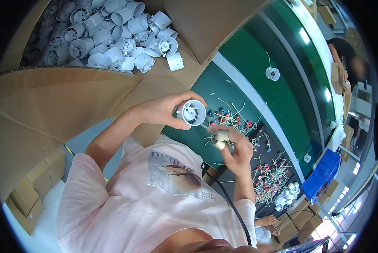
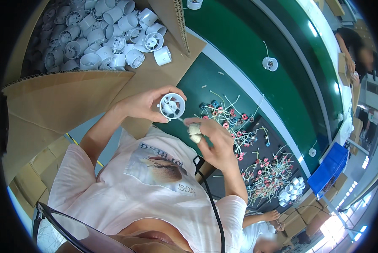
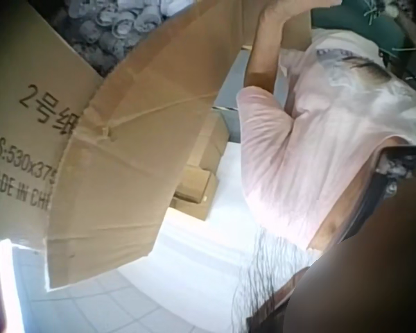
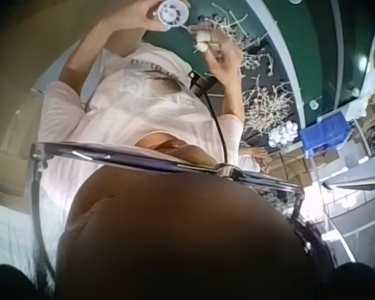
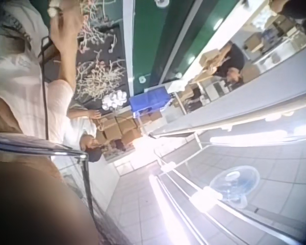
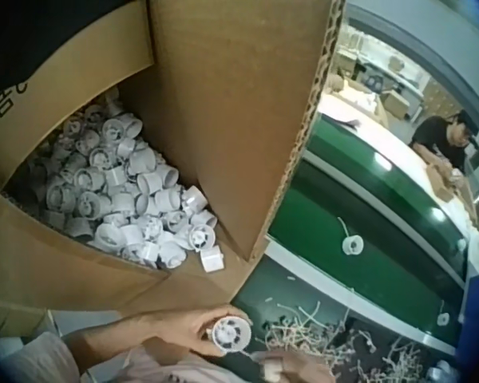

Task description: Assembling electrical socket and wire components into plastic light fixture housings at a manufacturing station.

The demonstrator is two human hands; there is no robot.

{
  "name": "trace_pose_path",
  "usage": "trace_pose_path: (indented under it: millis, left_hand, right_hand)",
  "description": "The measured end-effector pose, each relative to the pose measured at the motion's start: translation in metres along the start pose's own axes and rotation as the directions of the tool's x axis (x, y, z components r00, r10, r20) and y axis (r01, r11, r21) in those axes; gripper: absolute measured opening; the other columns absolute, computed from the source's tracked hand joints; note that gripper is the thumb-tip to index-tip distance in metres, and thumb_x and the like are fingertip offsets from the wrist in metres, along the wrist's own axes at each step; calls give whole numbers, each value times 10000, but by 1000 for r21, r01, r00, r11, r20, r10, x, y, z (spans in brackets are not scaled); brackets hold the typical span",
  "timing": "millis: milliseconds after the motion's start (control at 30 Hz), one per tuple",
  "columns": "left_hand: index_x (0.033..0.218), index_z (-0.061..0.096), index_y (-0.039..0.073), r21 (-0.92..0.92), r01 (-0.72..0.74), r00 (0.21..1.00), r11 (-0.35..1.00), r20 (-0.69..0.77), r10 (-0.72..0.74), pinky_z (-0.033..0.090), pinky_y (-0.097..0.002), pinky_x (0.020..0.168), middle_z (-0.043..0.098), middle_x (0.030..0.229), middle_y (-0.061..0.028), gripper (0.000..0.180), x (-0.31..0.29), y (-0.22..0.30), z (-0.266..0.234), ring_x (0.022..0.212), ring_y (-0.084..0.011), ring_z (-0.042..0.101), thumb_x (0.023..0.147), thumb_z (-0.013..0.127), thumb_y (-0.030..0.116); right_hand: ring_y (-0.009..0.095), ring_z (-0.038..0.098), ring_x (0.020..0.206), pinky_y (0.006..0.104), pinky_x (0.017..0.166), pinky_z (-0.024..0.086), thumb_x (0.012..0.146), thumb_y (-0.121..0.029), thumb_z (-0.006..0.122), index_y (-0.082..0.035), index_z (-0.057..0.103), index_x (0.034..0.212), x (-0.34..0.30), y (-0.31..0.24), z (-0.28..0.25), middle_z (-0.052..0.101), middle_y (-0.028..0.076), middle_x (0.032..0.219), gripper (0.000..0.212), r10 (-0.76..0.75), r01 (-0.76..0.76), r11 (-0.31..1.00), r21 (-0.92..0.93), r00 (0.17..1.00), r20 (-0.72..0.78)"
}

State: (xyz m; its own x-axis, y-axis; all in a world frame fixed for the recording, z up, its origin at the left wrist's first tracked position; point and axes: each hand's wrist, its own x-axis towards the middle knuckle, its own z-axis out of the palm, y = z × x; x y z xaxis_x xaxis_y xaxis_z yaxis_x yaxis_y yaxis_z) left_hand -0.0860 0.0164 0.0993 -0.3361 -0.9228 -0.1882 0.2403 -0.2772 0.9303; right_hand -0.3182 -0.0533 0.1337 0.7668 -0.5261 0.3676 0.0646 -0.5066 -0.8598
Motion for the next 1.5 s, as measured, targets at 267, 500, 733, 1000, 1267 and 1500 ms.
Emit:
trace_pose_path:
  millis: [267,500,733,1000,1267,1500]
  left_hand:
    - [1233,522,114,679,-164,956,716,-71,286,409,-307,882,479,1161,-86,615,-1,27,17,1076,-220,493,649,697,34]
    - [1245,497,90,483,60,955,874,-283,91,406,-335,860,469,1126,-108,576,-2,35,37,1042,-267,484,702,681,40]
    - [1281,431,84,541,-33,923,840,-306,234,394,-362,873,466,1128,-124,579,-2,23,46,1036,-296,473,750,658,40]
    - [1272,453,87,590,-46,918,806,-293,267,409,-361,874,479,1166,-122,588,-2,24,43,1043,-296,496,732,681,42]
    - [1219,531,83,608,-19,892,794,-348,288,456,-340,825,514,1182,-108,556,-3,23,47,1015,-260,551,694,710,33]
    - [1236,509,96,654,-53,867,755,-345,359,486,-351,775,519,1143,-99,595,-3,19,45,964,-274,565,685,732,70]
  right_hand:
    - [165,600,723,286,667,486,738,59,609,-16,558,1040,20,-5,16,630,89,906,315,532,-528,819,224,846,48]
    - [97,576,805,244,714,470,789,76,567,9,526,1095,26,-9,28,616,58,918,315,528,-528,849,24,846,-75]
    - [205,578,706,312,613,459,757,88,578,8,535,1056,28,-14,24,595,119,887,312,555,-562,823,-86,827,-95]
    - [253,567,722,350,648,439,691,79,628,-3,549,1021,26,-13,22,581,124,849,349,360,-386,895,-226,921,-147]
    - [262,531,705,353,643,427,665,71,637,0,571,968,24,-11,35,564,118,875,317,262,-302,871,-389,953,-154]
    - [267,523,726,356,620,419,655,62,648,-5,580,955,28,-6,33,565,112,896,315,194,-228,884,-408,973,-124]
